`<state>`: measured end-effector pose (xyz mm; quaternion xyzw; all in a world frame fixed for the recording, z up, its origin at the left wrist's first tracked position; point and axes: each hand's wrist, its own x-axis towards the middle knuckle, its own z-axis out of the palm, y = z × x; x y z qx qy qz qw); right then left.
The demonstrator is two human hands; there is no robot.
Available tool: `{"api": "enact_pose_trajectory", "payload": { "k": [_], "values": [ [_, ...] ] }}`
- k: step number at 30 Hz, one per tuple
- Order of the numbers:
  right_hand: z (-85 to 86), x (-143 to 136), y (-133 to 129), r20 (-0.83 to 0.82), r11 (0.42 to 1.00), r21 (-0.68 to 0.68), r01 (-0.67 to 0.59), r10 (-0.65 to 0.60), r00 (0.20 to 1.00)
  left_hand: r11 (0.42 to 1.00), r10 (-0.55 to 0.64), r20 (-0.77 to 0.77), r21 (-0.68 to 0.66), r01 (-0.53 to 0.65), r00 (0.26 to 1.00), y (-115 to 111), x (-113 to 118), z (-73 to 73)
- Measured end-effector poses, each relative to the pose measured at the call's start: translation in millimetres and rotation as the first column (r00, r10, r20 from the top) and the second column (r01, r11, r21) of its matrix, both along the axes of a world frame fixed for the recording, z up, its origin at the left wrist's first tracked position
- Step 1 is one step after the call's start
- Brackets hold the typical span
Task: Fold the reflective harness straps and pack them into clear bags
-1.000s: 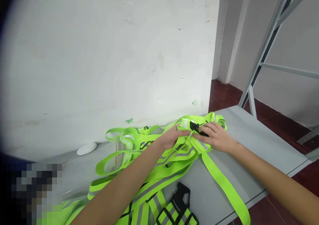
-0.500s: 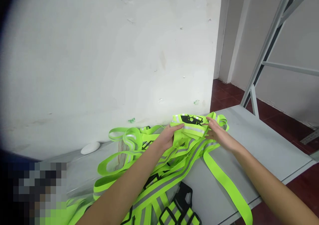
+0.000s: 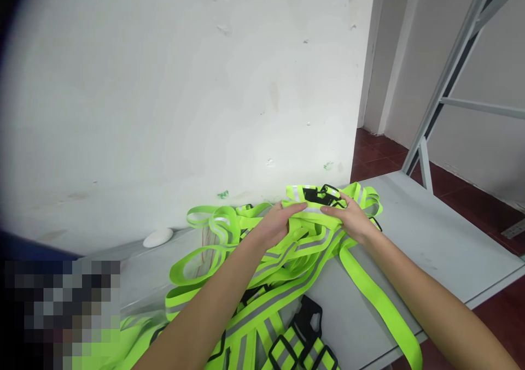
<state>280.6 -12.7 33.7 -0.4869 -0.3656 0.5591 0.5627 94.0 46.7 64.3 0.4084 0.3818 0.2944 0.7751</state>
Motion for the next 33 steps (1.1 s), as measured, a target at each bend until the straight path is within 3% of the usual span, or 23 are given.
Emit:
{"api": "enact_pose_trajectory", "payload": {
  "k": [3,7,9,11,14,17,18,20,22,23,25,27,33],
  "values": [
    [-5.8,-2.3,2.9,0.010,0.998,0.023,0.050,-0.050,0.999,1.000,-0.002,-0.052,-0.014,0.001,0.999,-2.1,-1.8,-4.9],
    [-14.7,-1.0,5.8,0.061,0.987,0.060,0.150,-0.154,0.986,0.994,-0.113,-0.133,-0.017,0.112,0.985,-2.9,0.8,-13.2],
    [-17.7,1.2,6.2,0.090,0.974,0.046,0.223,-0.227,0.970,0.989,-0.125,-0.189,0.058,0.138,0.974,-2.2,2.3,-14.6],
    [-19.0,3.5,5.9,0.102,0.973,0.045,0.226,-0.229,0.968,0.960,-0.065,-0.256,0.247,0.130,0.964,-0.5,2.9,-14.9],
    [-18.7,5.9,5.3,0.122,0.987,0.058,0.152,-0.158,0.980,0.808,0.142,-0.392,0.576,0.122,0.909,2.9,0.8,-16.5],
    [-17.7,6.0,4.7,0.112,0.986,0.025,0.162,-0.164,0.980,0.626,0.316,-0.481,0.753,0.202,0.817,4.7,-4.6,-20.8],
    [-17.3,5.6,4.4,0.096,0.986,0.014,0.165,-0.165,0.982,0.536,0.354,-0.491,0.804,0.258,0.796,4.6,-6.6,-21.9],
    [-16.2,4.3,3.5,0.067,0.990,0.006,0.140,-0.141,0.988,0.302,0.427,-0.510,0.859,0.414,0.747,3.7,-10.1,-22.0],
    [-15.0,3.2,2.4,0.065,0.995,0.016,0.100,-0.101,0.993,0.097,0.511,-0.537,0.812,0.576,0.671,2.8,-11.4,-17.9],
    [-14.5,2.8,1.8,0.068,0.997,0.025,0.076,-0.078,0.995,0.031,0.539,-0.556,0.764,0.644,0.633,2.7,-11.1,-14.4],
    [-13.9,2.8,0.7,0.079,0.999,0.037,0.022,-0.025,0.997,-0.051,0.563,-0.592,0.671,0.740,0.576,3.6,-8.4,-5.7],
    [-14.1,4.0,0.2,0.113,1.000,0.028,-0.010,0.007,0.994,-0.098,0.548,-0.640,0.590,0.801,0.539,6.4,-4.1,3.4],
    [-13.8,9.0,-0.9,0.288,0.998,0.038,0.042,-0.051,0.956,-0.131,0.436,-0.758,0.480,0.867,0.485,16.4,7.5,21.6]
  ]
}}
